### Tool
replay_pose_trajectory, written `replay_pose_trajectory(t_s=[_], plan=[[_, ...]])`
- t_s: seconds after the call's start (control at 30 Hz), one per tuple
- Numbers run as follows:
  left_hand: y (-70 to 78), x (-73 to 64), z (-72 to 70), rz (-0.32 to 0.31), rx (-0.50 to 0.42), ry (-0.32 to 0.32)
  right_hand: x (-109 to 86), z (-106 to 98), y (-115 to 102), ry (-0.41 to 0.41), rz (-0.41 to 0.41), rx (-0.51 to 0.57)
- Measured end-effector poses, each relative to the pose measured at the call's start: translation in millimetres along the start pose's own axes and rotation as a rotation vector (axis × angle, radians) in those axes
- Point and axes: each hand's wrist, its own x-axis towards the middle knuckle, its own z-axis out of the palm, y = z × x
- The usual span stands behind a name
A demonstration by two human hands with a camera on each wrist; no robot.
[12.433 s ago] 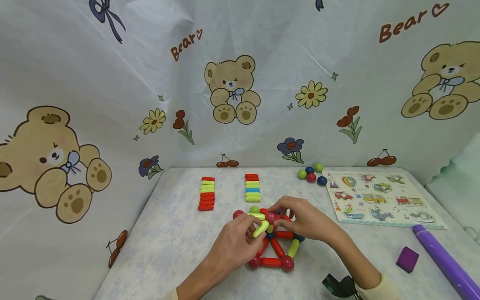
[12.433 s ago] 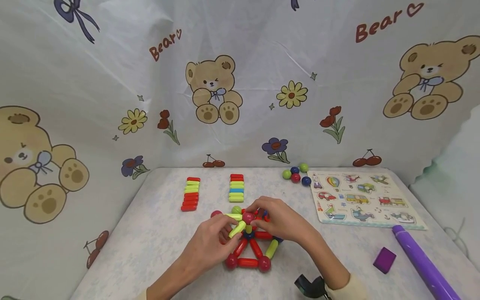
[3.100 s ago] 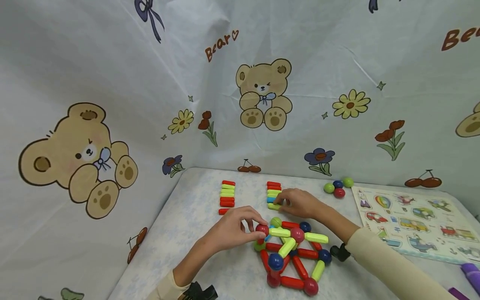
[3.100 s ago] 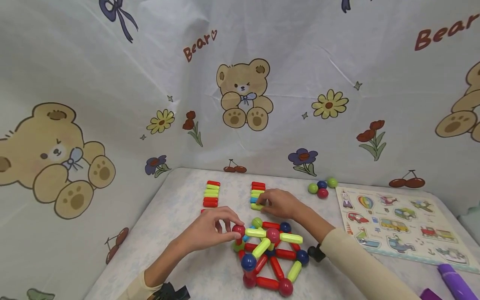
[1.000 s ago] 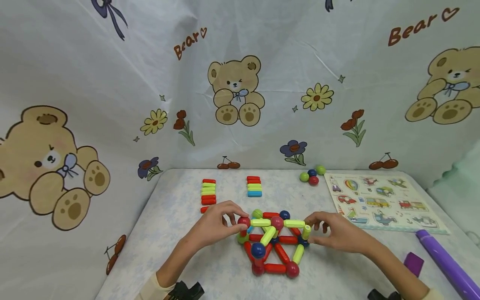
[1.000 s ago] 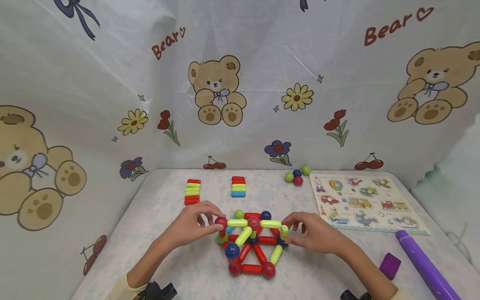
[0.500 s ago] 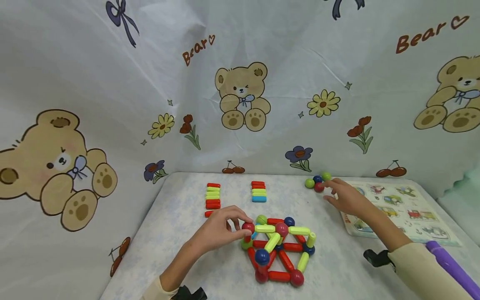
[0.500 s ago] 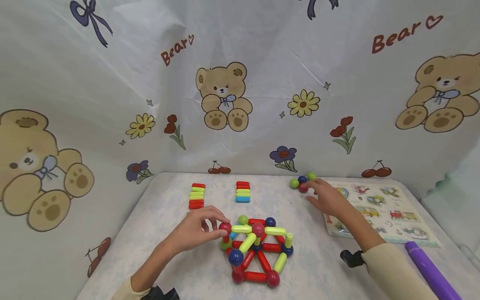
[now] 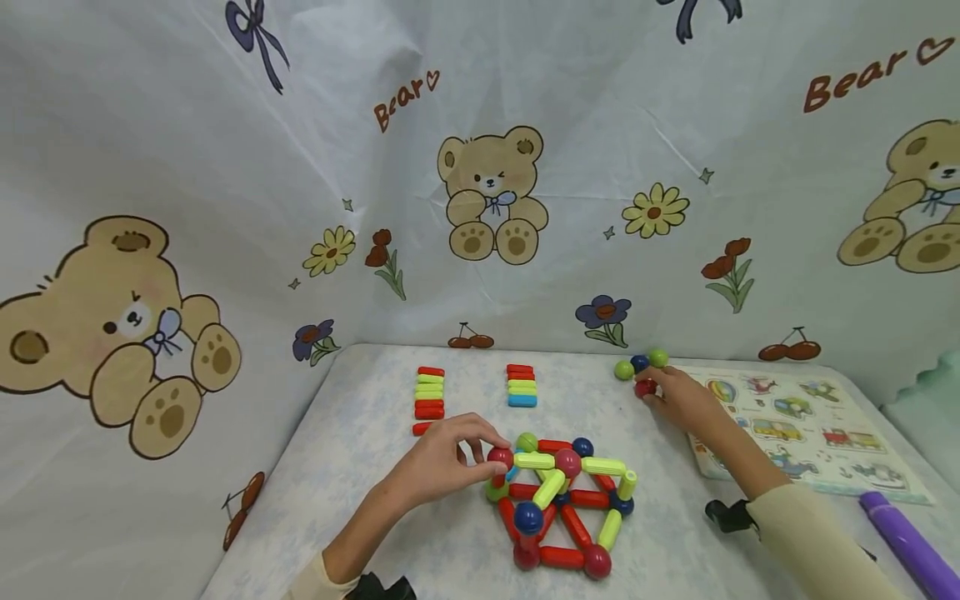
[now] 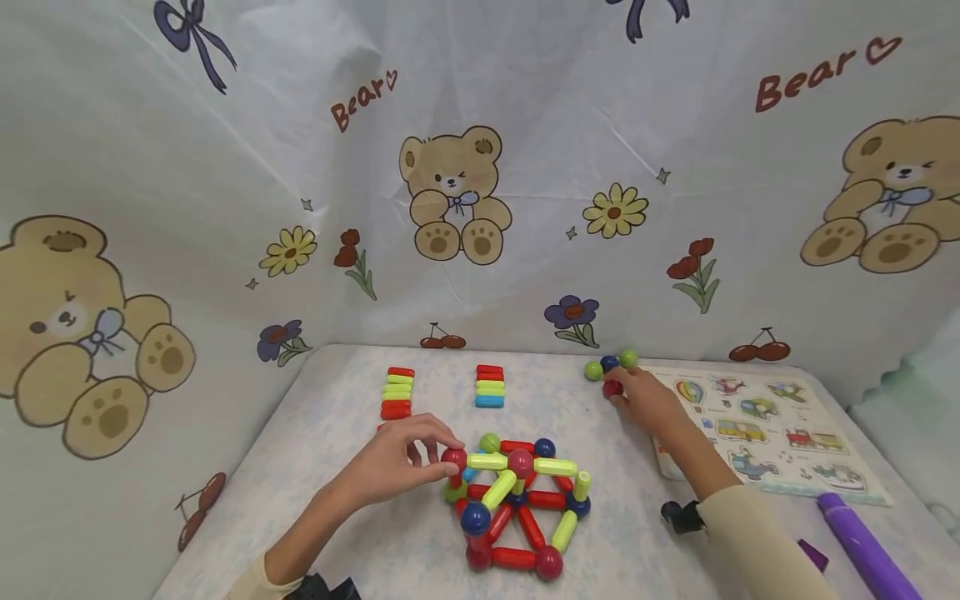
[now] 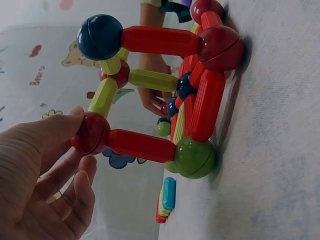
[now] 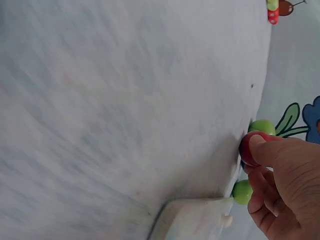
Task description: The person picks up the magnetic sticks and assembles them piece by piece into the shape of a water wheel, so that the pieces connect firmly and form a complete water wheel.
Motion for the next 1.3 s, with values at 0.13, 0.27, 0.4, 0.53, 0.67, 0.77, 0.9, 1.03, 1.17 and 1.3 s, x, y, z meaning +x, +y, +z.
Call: replay_pose_trajectory(t_s=[0.13, 0.27, 0.4, 0.53, 0.67, 0.77, 0.9, 1.03, 1.17, 1.3], plan=[[-2.0, 0.0, 1.5, 0.007, -0.001, -0.004, -14.6, 0, -6, -0.037, 0.053, 0.075], [-3.5, 0.4, 2.0, 0.014, -0.007, -0.002, -31.9, -2, -13, -0.069, 0.084, 0.136], [-4.2, -0.3, 2.6, 0.012, -0.005, -0.006, -50.3, -6, -23, -0.065, 0.086, 0.201], [-3.1, -0.6, 1.9, 0.012, -0.002, -0.006, -67.0, -13, -37, 0.011, 0.029, 0.242], [-1.8, 0.3, 0.4, 0.016, 0.003, 0.002, -81.8, -27, -56, 0.079, -0.050, 0.272], [-1.4, 0.7, -0.1, 0.013, -0.004, -0.001, -93.0, -41, -70, 0.079, -0.107, 0.316], [-1.0, 0.6, -1.2, 0.003, -0.015, -0.005, -105.2, -53, -84, 0.042, -0.163, 0.375], [-0.1, 0.5, -1.7, 0.002, -0.020, -0.002, -113.3, -56, -91, 0.009, -0.183, 0.416], [0.7, 0.5, -1.2, 0.001, -0.023, -0.003, -117.3, -54, -94, -0.017, -0.211, 0.450], [1.4, 0.0, -0.6, -0.007, -0.028, -0.006, -118.9, -53, -96, -0.048, -0.235, 0.469]])
